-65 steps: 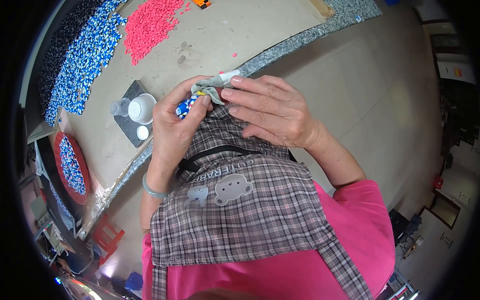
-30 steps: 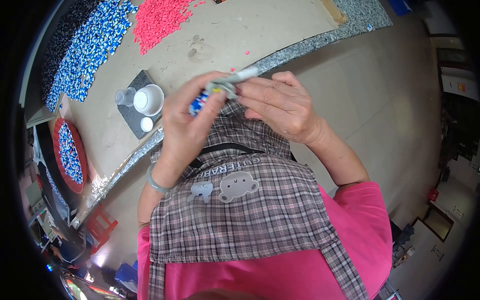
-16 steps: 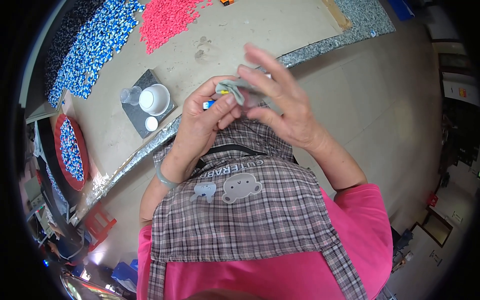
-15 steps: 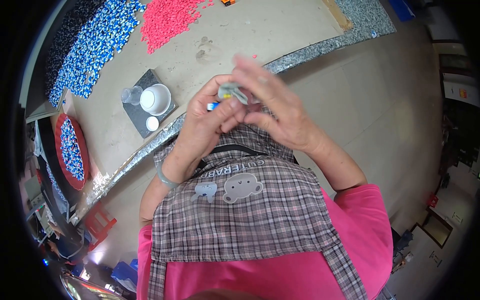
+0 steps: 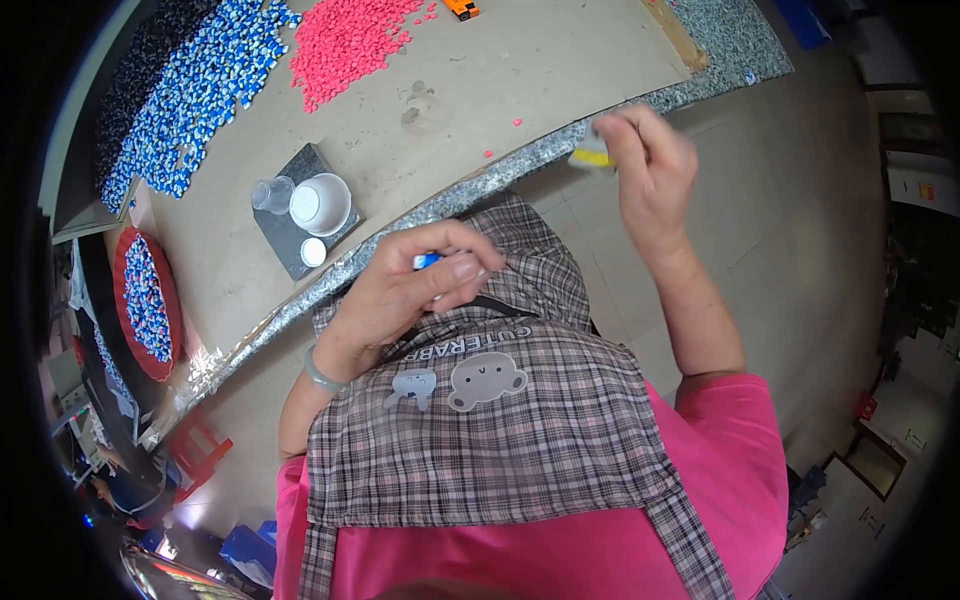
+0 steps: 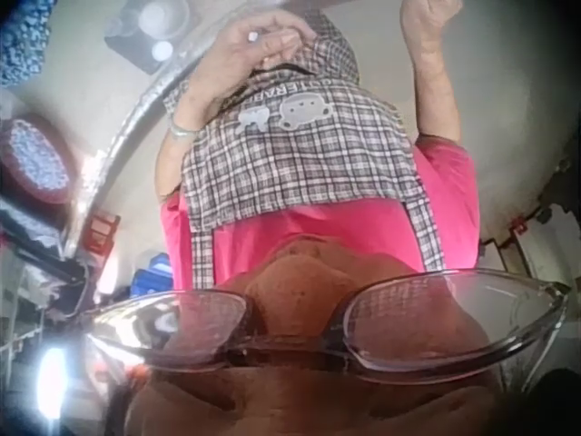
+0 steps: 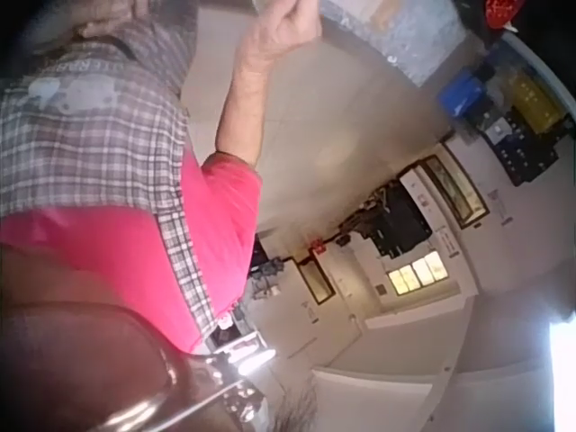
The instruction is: The person assembles small figurines by picking up individual components, applying glue, attaching the pieces together by hand, and wiping the parts with a cloth.
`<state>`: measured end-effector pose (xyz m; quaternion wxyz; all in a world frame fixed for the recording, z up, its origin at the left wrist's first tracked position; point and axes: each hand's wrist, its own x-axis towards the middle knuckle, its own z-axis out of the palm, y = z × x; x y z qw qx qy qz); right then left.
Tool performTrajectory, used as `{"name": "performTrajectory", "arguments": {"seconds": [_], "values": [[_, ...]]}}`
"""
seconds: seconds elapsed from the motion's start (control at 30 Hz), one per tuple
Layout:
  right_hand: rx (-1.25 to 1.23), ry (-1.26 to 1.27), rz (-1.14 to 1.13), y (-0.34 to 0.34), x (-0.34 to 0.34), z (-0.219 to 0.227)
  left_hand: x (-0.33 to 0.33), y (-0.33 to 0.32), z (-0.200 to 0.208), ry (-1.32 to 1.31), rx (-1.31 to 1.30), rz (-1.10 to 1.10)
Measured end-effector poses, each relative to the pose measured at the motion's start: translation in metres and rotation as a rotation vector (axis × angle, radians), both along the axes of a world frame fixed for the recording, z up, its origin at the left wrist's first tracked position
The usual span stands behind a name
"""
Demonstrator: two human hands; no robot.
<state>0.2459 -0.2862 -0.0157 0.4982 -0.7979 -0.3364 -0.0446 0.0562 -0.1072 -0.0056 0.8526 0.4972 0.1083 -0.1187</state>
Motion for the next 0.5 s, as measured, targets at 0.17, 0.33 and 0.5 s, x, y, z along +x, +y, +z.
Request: {"name": "performTrajectory", "arguments": {"seconds": [0.17, 0.33, 0.5], "values": [[-0.006, -0.053, 0.055, 0.025, 0.032, 0.01, -0.025, 0.015, 0.008, 0.084, 0.049, 0.078], [-0.087, -0.416, 0.153, 0.046, 0.06, 0.002, -0.047, 0.025, 0.018, 0.09, 0.095, 0.145], [-0.112, -0.21, -0.007, 0.056, 0.069, -0.004, -0.062, 0.031, 0.018, 0.054, 0.108, 0.239]]}}
